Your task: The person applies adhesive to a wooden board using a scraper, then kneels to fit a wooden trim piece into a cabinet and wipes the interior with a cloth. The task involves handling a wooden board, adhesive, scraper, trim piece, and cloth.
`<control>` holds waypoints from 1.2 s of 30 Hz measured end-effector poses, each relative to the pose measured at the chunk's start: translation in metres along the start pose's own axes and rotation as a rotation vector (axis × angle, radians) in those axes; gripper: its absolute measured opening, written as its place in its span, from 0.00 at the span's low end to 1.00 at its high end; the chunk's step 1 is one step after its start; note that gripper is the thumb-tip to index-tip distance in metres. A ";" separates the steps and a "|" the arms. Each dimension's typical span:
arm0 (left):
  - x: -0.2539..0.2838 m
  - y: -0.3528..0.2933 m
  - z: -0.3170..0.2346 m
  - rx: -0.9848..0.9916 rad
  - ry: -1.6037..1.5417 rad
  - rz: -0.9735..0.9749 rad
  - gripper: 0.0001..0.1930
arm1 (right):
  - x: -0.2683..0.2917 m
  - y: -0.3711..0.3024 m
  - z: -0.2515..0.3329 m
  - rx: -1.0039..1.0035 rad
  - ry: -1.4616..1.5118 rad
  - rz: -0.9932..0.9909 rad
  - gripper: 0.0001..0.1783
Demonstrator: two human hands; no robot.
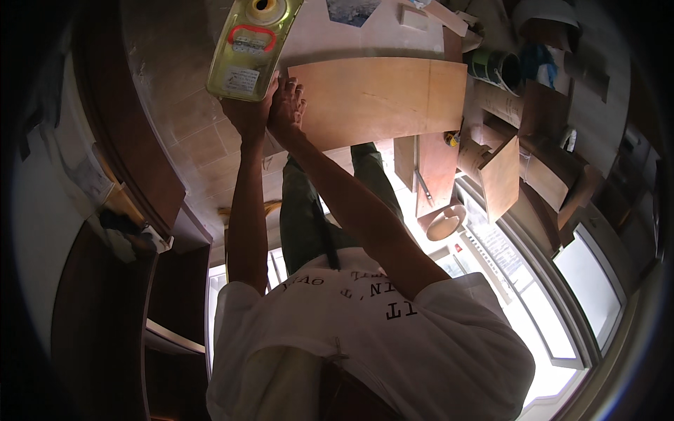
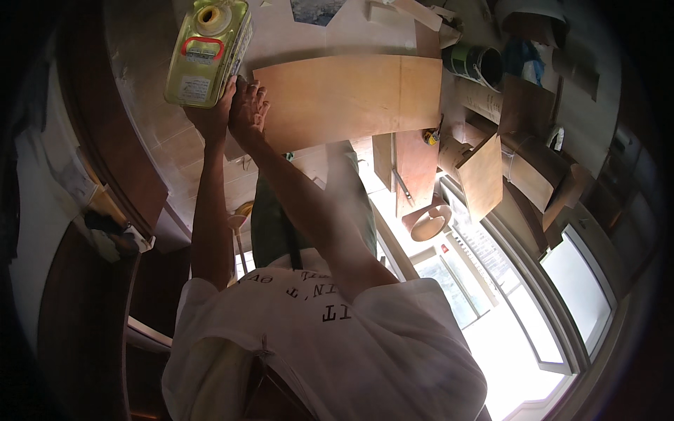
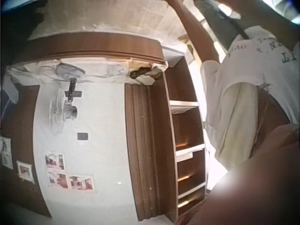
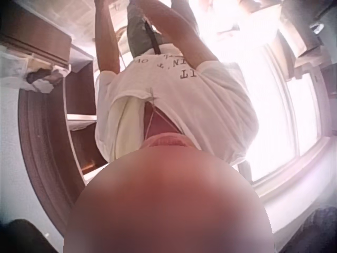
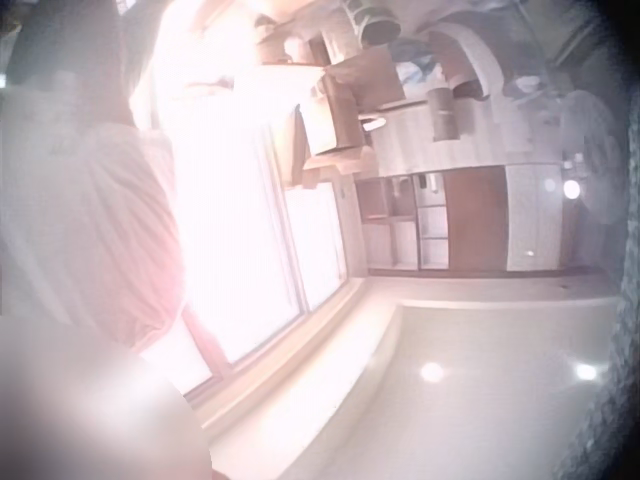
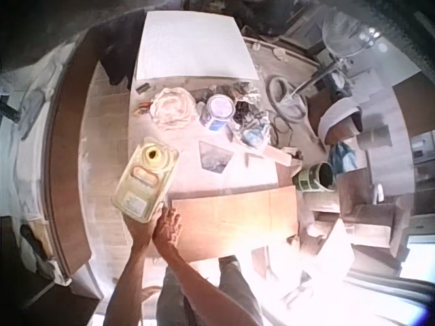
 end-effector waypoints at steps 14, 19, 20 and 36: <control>-0.006 -0.014 0.033 0.213 -0.707 -0.121 0.31 | 0.120 0.024 -0.157 0.108 -0.018 -0.163 0.19; -0.003 -0.005 0.010 0.140 -0.632 -0.116 0.29 | 0.093 0.038 -0.177 -0.109 -0.009 -0.166 0.21; -0.001 -0.006 0.008 0.079 -0.495 -0.085 0.29 | 0.080 0.035 -0.174 -0.060 -0.030 -0.153 0.22; 0.006 0.004 -0.005 0.013 -0.176 -0.004 0.26 | 0.057 -0.052 -0.116 0.105 0.000 -0.023 0.24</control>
Point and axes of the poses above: each hand's wrist, its own y-axis towards the middle knuckle, its own x-axis out of the back of the hand, z = x × y, the point moved 7 cm from there along y, towards the middle knuckle, and after that the axes turned 15 degrees about -x, right-handed, at the moved point
